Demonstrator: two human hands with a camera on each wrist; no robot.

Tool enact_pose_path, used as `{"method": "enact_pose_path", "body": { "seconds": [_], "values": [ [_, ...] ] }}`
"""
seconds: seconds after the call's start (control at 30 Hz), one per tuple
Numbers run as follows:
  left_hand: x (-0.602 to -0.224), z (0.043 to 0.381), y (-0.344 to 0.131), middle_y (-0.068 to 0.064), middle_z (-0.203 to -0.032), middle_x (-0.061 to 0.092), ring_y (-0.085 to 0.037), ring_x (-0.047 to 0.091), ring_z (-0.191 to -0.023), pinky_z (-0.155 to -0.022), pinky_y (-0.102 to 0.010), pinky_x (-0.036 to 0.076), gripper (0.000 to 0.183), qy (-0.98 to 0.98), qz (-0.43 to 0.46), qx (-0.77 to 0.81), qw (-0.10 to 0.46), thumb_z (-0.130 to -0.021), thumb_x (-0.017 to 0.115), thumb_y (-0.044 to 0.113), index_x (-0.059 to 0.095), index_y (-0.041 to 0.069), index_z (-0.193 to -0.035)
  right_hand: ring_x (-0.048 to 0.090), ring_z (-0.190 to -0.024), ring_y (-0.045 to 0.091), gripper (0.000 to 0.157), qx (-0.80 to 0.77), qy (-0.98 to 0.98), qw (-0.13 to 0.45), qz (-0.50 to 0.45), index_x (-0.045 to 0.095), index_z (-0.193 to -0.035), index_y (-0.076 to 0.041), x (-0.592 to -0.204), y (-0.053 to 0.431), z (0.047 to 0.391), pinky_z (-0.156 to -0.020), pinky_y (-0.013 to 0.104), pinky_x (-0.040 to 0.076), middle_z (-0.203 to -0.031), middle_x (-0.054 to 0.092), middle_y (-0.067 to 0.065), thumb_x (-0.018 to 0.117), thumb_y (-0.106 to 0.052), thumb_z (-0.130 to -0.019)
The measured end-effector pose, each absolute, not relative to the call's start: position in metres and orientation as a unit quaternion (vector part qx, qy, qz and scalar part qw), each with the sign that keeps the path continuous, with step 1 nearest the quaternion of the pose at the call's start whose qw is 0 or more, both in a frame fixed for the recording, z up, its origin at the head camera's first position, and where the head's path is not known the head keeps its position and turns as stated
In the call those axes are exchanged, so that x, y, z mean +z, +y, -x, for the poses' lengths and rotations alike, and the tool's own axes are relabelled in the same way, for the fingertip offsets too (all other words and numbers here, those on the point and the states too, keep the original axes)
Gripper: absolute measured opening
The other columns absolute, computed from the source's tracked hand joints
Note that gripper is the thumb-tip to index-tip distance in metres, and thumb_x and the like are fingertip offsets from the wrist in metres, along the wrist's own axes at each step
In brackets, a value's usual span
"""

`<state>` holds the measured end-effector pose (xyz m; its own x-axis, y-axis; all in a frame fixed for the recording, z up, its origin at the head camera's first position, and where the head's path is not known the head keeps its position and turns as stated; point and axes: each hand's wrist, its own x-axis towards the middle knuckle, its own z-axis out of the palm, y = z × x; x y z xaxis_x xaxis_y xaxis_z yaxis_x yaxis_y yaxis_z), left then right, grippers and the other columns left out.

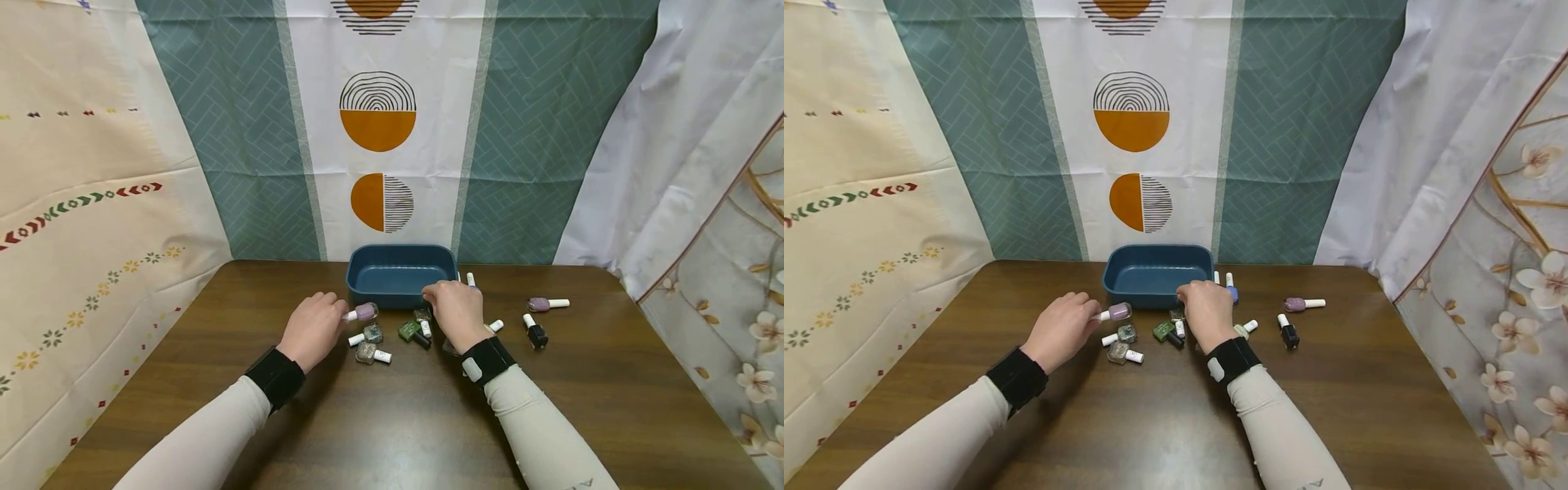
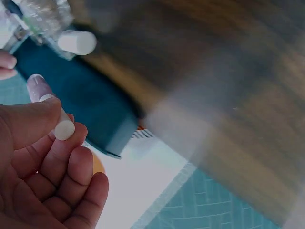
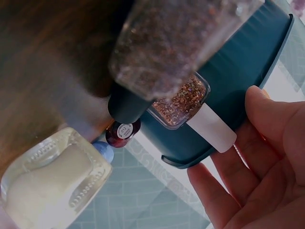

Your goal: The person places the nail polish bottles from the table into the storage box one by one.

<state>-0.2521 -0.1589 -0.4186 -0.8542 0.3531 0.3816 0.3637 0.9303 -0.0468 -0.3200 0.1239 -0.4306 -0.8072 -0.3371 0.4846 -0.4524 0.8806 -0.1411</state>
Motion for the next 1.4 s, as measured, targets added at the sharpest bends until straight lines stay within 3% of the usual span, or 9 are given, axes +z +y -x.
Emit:
{"method": "enact_pose_path", "body": {
  "seconds": [0.43, 1.0, 1.4],
  "values": [
    [-0.397, 0.284, -0.137, -0.008, -0.083, 0.066, -0.029, 0.061, -0.079, -0.074, -0.041, 0.053, 0.013, -0.949, 0.205, -0.021, 0.24, -0.095, 0.088, 0.01, 0.078, 0.002, -0.096, 0.077, -0.078, 0.025, 0.014, 0.124, -0.935, 0.251, -0.217, 0.089, -0.113, -0.022, -0.429, 0.13, 0.32, -0.059, 0.044, 0.057, -0.102, 0.084, 0.001, 0.081, -0.023, -0.103],
    [-0.398, 0.326, -0.119, -0.01, -0.082, 0.068, -0.03, 0.063, -0.076, -0.075, -0.044, 0.057, 0.015, -0.962, 0.167, -0.007, 0.215, -0.099, 0.085, 0.013, 0.076, 0.003, -0.092, 0.078, -0.08, 0.025, 0.011, 0.123, -0.936, 0.251, -0.216, 0.09, -0.11, -0.022, -0.435, 0.126, 0.318, -0.059, 0.043, 0.057, -0.098, 0.083, -0.001, 0.083, -0.023, -0.102],
    [-0.397, 0.339, -0.111, -0.01, -0.085, 0.07, -0.029, 0.063, -0.076, -0.076, -0.043, 0.058, 0.013, -0.98, 0.128, -0.008, 0.152, -0.1, 0.083, 0.014, 0.078, 0.004, -0.094, 0.078, -0.081, 0.023, 0.011, 0.126, -0.935, 0.252, -0.217, 0.09, -0.11, -0.022, -0.435, 0.127, 0.317, -0.059, 0.042, 0.057, -0.1, 0.084, -0.001, 0.083, -0.021, -0.101]
  ]
}}
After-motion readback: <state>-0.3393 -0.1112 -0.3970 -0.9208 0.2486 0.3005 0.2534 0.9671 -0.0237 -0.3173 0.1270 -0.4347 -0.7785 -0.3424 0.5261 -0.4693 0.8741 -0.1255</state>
